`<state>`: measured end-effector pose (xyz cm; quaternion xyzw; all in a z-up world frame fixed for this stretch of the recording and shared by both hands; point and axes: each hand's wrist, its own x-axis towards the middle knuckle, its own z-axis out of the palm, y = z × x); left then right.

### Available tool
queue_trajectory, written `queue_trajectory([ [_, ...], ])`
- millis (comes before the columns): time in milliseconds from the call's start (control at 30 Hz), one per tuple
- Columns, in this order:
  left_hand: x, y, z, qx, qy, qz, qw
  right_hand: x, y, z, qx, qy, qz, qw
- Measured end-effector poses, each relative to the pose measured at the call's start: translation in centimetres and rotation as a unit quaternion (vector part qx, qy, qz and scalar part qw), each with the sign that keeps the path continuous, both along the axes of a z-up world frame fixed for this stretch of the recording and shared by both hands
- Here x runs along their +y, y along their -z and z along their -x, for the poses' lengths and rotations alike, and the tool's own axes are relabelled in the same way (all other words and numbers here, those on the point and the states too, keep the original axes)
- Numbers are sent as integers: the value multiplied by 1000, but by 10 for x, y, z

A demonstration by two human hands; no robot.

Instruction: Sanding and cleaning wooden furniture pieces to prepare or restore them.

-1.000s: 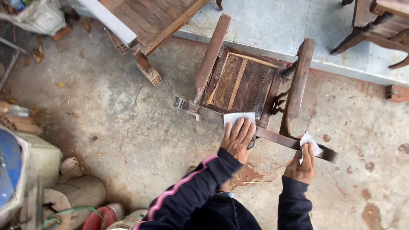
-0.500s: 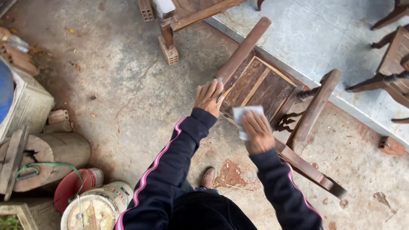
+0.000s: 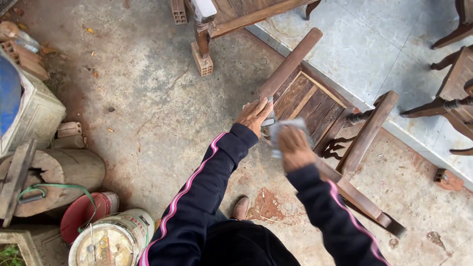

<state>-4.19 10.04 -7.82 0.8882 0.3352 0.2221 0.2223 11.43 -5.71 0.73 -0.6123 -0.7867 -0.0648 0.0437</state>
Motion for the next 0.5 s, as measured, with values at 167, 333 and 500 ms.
queue_trajectory([
  [167,8,1,1,31,14,30,999,-9,-11,4,-68,1,20,997],
  [333,9,20,-8,26,11,27,999,-38,-1,-12,-107,29,-13,994],
  [500,5,-4,-1,40,16,29,999,17,12,24,-141,24,13,990],
])
